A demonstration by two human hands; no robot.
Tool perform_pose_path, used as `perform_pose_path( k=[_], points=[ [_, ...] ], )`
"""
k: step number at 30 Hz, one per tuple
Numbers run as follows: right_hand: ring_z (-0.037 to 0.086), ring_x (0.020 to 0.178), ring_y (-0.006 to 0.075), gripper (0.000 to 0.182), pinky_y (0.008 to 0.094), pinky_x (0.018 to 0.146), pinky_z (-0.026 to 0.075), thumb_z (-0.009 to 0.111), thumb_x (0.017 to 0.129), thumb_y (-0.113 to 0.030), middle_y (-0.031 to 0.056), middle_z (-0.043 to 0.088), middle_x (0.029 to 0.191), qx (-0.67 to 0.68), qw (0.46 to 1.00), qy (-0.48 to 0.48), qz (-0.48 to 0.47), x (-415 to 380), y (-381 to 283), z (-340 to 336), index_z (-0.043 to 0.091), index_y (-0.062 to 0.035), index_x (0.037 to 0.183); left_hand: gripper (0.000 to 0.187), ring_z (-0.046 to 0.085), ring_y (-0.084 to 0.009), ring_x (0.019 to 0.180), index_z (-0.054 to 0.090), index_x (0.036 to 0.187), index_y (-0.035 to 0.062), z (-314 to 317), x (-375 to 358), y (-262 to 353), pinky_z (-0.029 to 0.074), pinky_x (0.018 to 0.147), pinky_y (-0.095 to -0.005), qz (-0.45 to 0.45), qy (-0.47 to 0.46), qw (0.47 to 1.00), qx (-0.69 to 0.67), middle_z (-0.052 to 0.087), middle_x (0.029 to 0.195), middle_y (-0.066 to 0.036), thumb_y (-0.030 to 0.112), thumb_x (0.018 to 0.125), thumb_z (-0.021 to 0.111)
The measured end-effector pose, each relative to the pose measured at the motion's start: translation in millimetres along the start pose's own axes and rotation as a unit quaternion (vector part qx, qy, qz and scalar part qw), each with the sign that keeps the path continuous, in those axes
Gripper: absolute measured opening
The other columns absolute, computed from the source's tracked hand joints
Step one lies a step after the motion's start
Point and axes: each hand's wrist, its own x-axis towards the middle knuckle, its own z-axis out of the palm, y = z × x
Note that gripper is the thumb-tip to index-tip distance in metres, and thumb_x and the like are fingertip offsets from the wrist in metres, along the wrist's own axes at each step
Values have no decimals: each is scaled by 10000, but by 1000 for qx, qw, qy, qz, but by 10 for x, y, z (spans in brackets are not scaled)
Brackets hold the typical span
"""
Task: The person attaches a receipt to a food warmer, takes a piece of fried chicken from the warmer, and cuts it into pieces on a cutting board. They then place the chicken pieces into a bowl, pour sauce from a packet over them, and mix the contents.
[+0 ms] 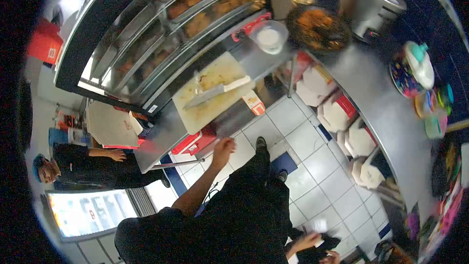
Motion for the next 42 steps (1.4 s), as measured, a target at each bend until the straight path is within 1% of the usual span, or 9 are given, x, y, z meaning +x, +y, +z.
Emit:
perform_pose_path(
  k=[3,6,8,12,19,26,29,40,42],
  points=[
    [492,759,132,87,307,690,449,578,895,-51,83,538,796,-28,904,-413,-105,123,-1606,1174,514,9,892,367,621,-201,1138,576,1285,39,324,94,909,508,960,-341,59,-187,980,-19,654,1217,-99,157,949,664],
    [576,704,103,149,270,665,492,664,835,10,42,605,764,-107,695,-675,-223,188,-2792,2243,555,-16,933,720,397,-277,1394,392,1488,77,350,220,1640,316,1157,-433,184,-347,920,10,442,1480,-140,215,878,748],
    [641,750,115,166,287,712,523,673,847,15,60,656,807,-116,544,-793,-249,57,-3527,2828,571,-22,973,761,383,-280,1403,359,1508,77,230,398,1722,294,1170,-432,262,-360,895,-5,437,1482,-137,193,869,757],
    [703,815,142,156,315,746,556,716,890,-43,76,713,864,-208,343,-842,-361,-388,-4554,3732,617,-25,1009,715,393,-240,1363,398,1447,39,-170,593,1745,271,1176,-409,144,-442,876,-130,450,1434,-116,211,866,778],
    [642,772,85,244,250,657,504,763,860,-47,17,671,807,-148,280,-873,-371,-999,-5132,4859,608,-31,1047,228,548,-92,860,657,1043,23,-711,653,1940,471,769,-283,110,-129,982,-82,610,863,-12,236,969,686],
    [631,791,117,533,246,686,492,703,808,105,76,677,917,-30,316,-931,-178,-1372,-5341,5361,501,-51,1276,206,486,-36,764,614,882,49,-398,1019,1876,407,634,-241,200,231,932,-197,540,801,45,220,954,703],
    [647,825,118,531,250,703,502,705,814,95,72,684,886,-19,354,-890,-286,-1357,-5660,5454,508,-36,1289,186,507,-27,772,620,876,70,-228,1021,2236,411,640,-232,176,227,914,-287,557,813,66,206,932,735],
    [667,865,131,411,278,755,538,695,811,71,77,693,964,73,126,-834,-531,-1938,-7329,5344,595,-9,1202,212,557,-33,800,590,935,74,-425,1213,3304,453,651,-205,308,342,847,-267,614,863,47,172,897,774],
    [676,871,138,392,283,754,544,690,810,71,82,697,963,87,152,-824,-539,-1934,-7576,5163,607,-6,1185,194,578,-38,796,595,953,69,-497,1151,3562,467,650,-206,284,372,854,-226,641,884,31,147,900,765]
  ],
)
